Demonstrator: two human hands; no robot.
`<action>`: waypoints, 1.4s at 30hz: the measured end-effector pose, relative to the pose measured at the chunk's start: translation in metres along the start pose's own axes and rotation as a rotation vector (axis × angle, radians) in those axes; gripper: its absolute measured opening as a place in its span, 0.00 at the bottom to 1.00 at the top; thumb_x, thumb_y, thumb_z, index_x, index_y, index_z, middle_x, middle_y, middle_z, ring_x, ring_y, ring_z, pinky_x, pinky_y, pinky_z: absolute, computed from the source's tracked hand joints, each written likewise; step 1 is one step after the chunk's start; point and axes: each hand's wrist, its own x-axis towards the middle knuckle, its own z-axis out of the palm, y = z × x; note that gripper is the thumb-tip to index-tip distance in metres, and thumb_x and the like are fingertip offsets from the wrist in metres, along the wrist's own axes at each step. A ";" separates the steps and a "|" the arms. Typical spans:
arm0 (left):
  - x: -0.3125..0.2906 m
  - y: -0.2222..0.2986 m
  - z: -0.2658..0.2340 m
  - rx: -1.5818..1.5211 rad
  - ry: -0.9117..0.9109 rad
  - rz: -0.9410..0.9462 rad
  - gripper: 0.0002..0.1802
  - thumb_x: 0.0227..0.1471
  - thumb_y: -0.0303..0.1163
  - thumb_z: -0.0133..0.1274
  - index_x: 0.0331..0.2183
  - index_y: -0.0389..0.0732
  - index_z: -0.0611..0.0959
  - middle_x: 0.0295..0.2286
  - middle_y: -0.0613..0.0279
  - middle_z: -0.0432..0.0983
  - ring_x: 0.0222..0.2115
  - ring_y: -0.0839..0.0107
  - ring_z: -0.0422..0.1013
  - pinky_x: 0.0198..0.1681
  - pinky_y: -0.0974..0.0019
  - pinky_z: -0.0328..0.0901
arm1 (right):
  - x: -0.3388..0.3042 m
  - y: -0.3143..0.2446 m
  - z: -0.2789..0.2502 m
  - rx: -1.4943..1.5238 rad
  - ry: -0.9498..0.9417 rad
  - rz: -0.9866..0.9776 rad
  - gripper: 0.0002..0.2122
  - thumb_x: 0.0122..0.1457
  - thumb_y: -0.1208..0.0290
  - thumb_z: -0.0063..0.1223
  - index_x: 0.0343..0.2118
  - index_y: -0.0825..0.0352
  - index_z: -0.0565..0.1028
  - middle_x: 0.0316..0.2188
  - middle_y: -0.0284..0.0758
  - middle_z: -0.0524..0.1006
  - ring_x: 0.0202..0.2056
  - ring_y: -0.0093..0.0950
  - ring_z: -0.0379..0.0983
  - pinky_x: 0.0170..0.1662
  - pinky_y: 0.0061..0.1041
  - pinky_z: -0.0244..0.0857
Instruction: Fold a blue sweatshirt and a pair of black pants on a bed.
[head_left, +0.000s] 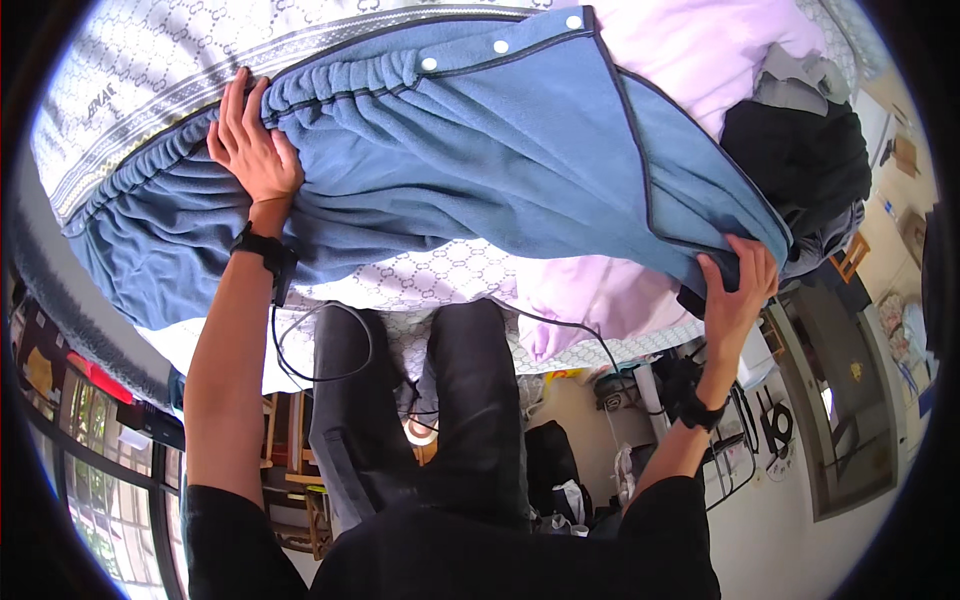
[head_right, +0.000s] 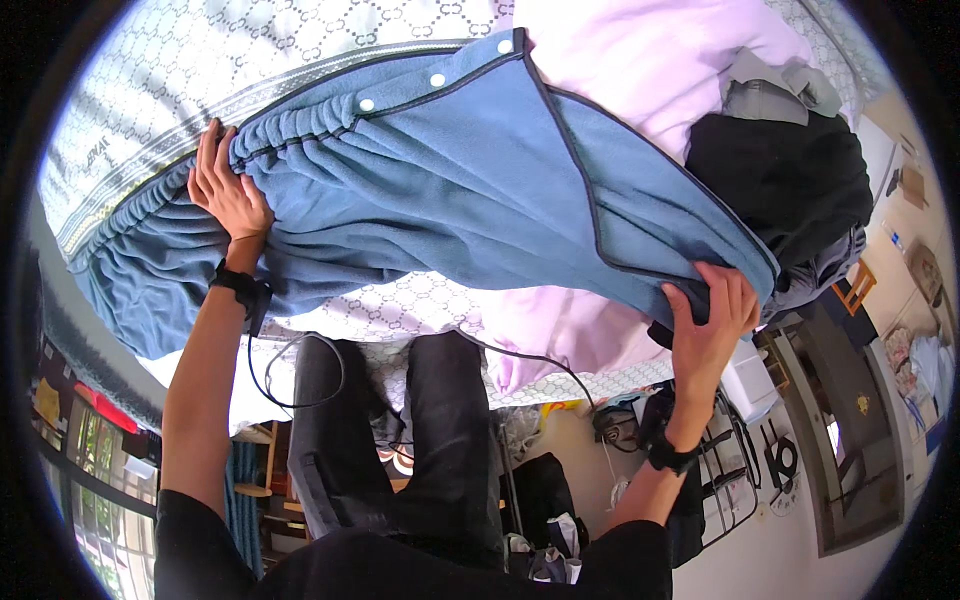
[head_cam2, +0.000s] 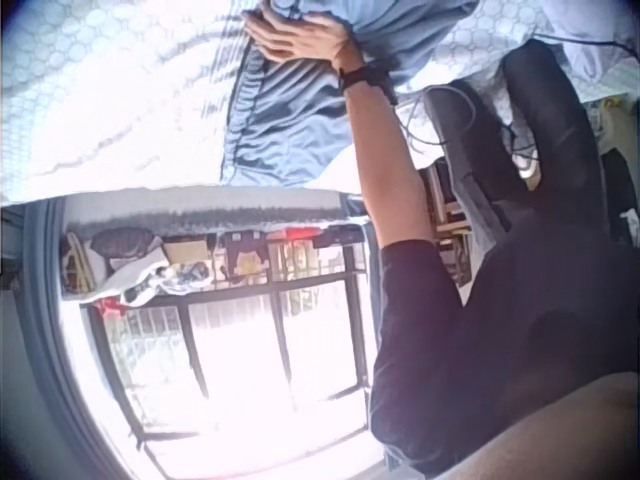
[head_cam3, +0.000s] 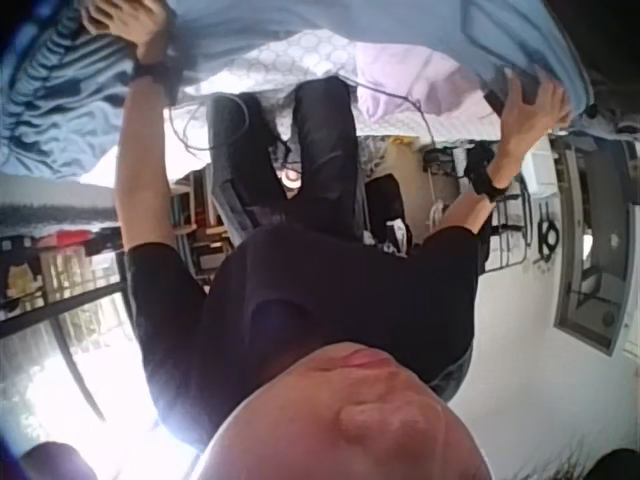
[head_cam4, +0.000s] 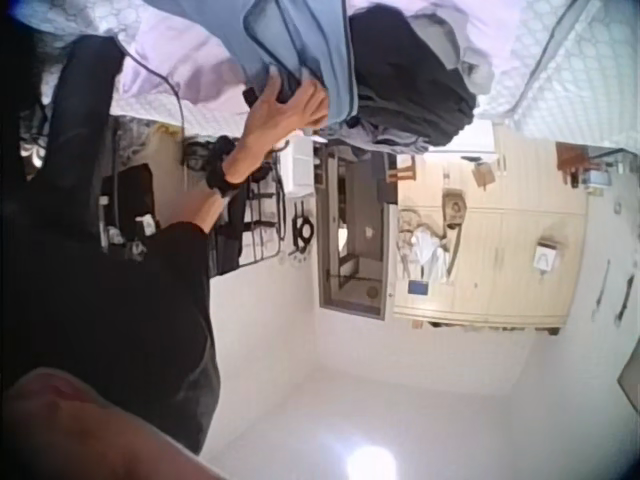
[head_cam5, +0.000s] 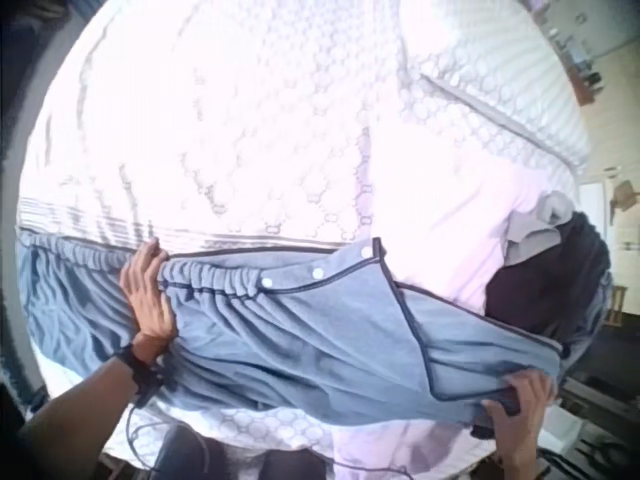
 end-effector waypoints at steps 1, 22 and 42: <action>-0.001 -0.002 -0.001 -0.006 -0.006 -0.010 0.29 0.46 0.35 0.36 0.53 0.46 0.69 0.57 0.63 0.60 0.59 0.68 0.54 0.59 0.59 0.38 | 0.005 0.006 -0.009 -0.007 -0.001 -0.001 0.15 0.48 0.67 0.61 0.39 0.64 0.74 0.39 0.34 0.72 0.47 0.36 0.63 0.55 0.35 0.48; 0.000 -0.003 -0.001 0.008 -0.027 -0.039 0.31 0.43 0.34 0.36 0.53 0.47 0.68 0.57 0.65 0.60 0.58 0.67 0.55 0.59 0.58 0.37 | 0.041 0.081 -0.026 0.181 0.080 0.093 0.13 0.52 0.72 0.57 0.40 0.67 0.73 0.41 0.35 0.73 0.45 0.33 0.67 0.49 0.28 0.58; -0.002 -0.007 -0.001 0.016 -0.037 -0.042 0.28 0.50 0.38 0.32 0.53 0.46 0.69 0.57 0.64 0.60 0.59 0.69 0.54 0.59 0.58 0.37 | 0.138 0.088 -0.086 -0.119 0.575 0.054 0.08 0.61 0.69 0.48 0.36 0.68 0.72 0.27 0.37 0.76 0.28 0.25 0.71 0.37 0.26 0.65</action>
